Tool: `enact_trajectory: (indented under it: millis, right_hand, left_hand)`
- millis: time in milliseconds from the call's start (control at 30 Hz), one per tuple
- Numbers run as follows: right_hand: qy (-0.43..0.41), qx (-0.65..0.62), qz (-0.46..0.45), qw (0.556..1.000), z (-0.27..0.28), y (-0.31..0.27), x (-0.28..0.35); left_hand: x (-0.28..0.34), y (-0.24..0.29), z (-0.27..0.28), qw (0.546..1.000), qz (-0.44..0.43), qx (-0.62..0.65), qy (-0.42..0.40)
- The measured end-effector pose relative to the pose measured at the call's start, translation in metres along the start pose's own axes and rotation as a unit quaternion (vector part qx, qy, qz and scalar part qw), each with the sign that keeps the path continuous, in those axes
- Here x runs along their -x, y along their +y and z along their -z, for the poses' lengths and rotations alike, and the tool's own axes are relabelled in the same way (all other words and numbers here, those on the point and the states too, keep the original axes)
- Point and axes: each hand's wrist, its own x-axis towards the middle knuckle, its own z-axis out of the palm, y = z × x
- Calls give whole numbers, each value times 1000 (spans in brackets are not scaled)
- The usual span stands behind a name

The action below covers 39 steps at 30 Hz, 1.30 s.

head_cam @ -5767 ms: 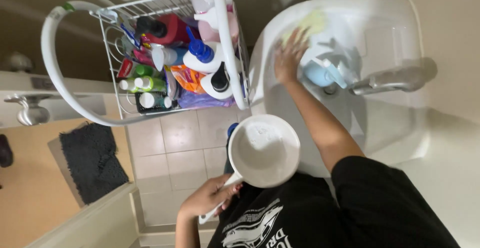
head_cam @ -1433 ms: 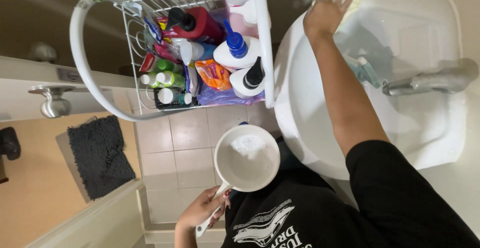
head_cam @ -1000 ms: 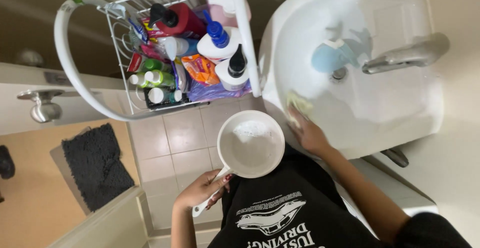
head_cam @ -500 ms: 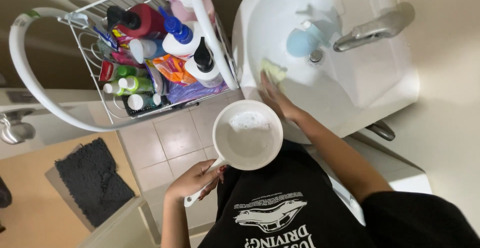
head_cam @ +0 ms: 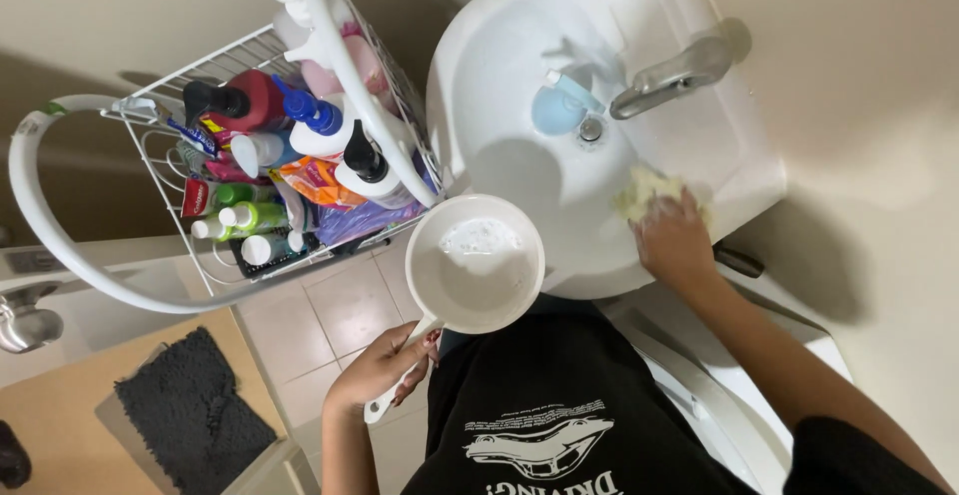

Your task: Cleaning the toilet, sink, and surrounding surfaces in a bathroom using a cloth and soapy water.

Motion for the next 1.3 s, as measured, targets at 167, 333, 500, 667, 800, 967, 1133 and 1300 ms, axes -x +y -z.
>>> enact_trajectory:
  millis: [167,333,500,667,800,967,1133,1300]
  right_hand:
    - [185,-250,37,950,-37,17,39]
    - [228,-246,-44,941,-61,82,25]
    - [313,-357,-170,863,-46,67,20]
    - [343,-192,-115,912,-43,64,-4]
    - [241,-170,-122,948,-45,97,-68]
    - [216,-230,-105,943,-36,97,-53]
    - [201,-267,-60,941,-36,112,-19]
    - [204,-200,-63,956,-45,118,-73]
  left_hand:
    - [-5,-7,-7,999,-5,42,17]
    - [-4,-7,-21,998,1,21,57]
    - [-17,1,-45,996,8,21,85]
    - [-37,-4,-59,996,-17,42,73]
    - [-49,22,-85,996,7,26,80]
    - [-63,27,-98,997,15,2,79]
    - [-58,26,-100,996,-10,53,64]
    - [-67,21,-98,993,-16,71,92]
